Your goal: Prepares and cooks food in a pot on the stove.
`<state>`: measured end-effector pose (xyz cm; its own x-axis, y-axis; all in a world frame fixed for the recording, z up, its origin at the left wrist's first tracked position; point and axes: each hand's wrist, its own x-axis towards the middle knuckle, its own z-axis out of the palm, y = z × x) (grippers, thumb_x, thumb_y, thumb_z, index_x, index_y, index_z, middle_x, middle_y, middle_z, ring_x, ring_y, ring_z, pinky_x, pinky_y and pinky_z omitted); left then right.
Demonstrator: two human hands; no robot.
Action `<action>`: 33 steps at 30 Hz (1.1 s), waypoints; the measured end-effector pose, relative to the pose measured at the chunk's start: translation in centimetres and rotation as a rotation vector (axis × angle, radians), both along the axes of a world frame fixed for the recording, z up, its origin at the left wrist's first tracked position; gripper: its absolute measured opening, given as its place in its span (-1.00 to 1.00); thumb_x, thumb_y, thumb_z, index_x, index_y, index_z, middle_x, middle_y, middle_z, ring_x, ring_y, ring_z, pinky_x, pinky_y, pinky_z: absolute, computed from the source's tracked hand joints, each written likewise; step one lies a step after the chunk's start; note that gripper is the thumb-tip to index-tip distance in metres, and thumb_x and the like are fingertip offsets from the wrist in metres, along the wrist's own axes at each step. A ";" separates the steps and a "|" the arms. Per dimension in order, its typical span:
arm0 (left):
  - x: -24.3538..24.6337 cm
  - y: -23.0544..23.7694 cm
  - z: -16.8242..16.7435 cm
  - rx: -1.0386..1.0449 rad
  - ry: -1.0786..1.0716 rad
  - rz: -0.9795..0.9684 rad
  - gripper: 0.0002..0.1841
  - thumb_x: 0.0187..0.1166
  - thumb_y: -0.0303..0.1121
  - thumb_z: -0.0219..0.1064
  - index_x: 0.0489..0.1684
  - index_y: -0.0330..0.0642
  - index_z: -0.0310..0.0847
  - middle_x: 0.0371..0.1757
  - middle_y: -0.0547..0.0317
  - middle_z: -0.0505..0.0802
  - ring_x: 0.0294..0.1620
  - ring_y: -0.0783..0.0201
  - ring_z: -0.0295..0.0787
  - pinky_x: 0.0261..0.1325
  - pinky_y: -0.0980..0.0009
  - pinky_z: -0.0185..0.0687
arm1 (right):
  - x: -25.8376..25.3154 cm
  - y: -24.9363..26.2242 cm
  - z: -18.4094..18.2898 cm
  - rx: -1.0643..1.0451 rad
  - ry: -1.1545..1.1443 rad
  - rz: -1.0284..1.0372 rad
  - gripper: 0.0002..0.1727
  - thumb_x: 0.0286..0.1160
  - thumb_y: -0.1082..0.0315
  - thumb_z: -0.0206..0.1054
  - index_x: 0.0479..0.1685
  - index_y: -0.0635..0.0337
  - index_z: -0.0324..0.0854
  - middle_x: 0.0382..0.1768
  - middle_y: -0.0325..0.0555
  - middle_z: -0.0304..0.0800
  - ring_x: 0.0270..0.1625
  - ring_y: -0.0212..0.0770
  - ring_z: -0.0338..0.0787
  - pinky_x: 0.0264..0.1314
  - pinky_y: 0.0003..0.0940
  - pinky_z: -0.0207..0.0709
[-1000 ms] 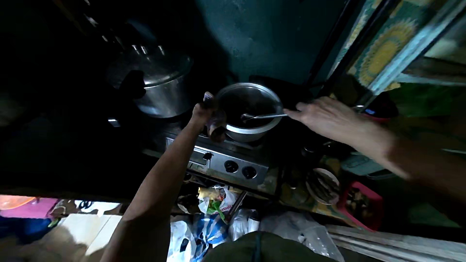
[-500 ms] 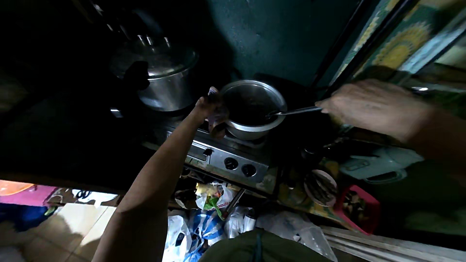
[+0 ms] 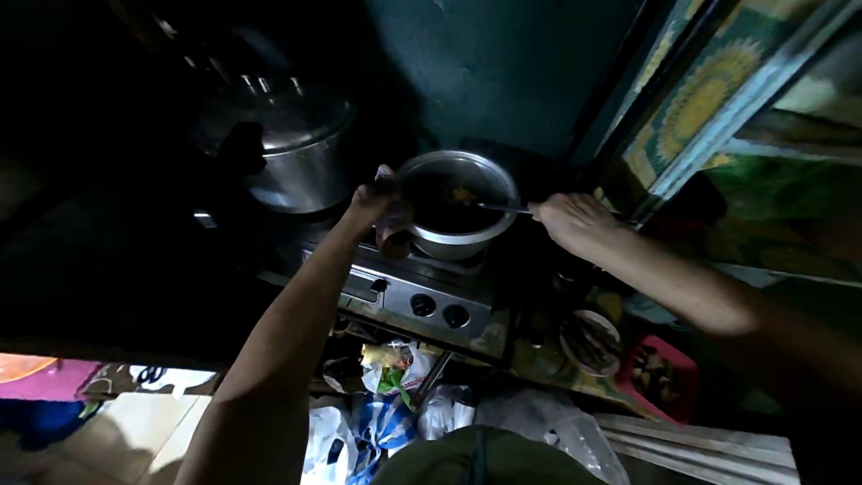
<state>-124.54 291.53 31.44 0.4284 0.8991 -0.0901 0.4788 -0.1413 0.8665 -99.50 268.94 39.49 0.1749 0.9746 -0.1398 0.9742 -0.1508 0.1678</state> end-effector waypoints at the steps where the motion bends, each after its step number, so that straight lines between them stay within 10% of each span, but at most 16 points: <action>1: -0.1 0.0 -0.2 0.000 -0.030 0.001 -0.58 0.76 -0.16 0.26 0.21 -0.44 0.63 0.07 -0.27 0.81 0.07 -0.05 0.78 0.26 -0.11 0.64 | 0.1 -0.1 0.7 -0.006 0.009 0.004 -0.75 0.78 0.38 0.16 0.13 0.26 0.74 -0.10 0.23 0.82 0.02 0.27 0.83 0.04 0.18 0.65; 8: -0.3 0.0 -0.6 -0.089 -0.125 0.009 -0.60 0.77 -0.21 0.25 0.35 -0.35 0.58 0.17 -0.18 0.78 0.12 0.08 0.75 0.28 0.00 0.65 | 0.0 -0.7 9.9 0.131 -0.016 -0.063 -0.74 0.77 0.26 0.23 0.17 0.10 0.79 0.03 0.25 0.81 0.15 0.35 0.78 0.11 0.37 0.56; 18: 0.4 -0.2 -1.6 -0.055 -0.268 0.067 -0.71 0.75 -0.31 0.28 0.23 -0.33 0.63 -0.05 0.04 0.80 -0.16 0.35 0.72 0.02 0.30 0.71 | -3.1 11.0 2.6 0.009 0.034 0.134 -0.74 0.76 0.30 0.21 -0.04 0.31 0.73 0.06 0.26 0.77 0.22 0.27 0.75 0.23 0.26 0.56; 26: 1.3 -1.7 -2.0 -0.015 -0.345 0.218 -0.69 0.71 -0.34 0.34 0.17 -0.46 0.58 -0.09 -0.05 0.78 -0.18 0.29 0.74 0.04 0.26 0.73 | -3.1 5.8 7.7 -0.049 -0.240 0.500 -0.77 0.76 0.45 0.14 -0.19 0.34 0.69 -0.23 0.21 0.73 -0.02 0.27 0.77 0.02 0.14 0.56; 33: 0.9 -1.7 -1.3 -0.009 -0.292 0.155 -0.67 0.72 -0.30 0.34 0.20 -0.42 0.58 -0.05 -0.05 0.79 -0.12 0.30 0.75 0.09 0.26 0.72 | 2.2 1.3 8.2 -0.030 -0.318 0.420 -0.72 0.82 0.25 0.15 0.15 0.15 0.75 -0.27 0.14 0.76 -0.16 0.22 0.81 -0.09 0.13 0.63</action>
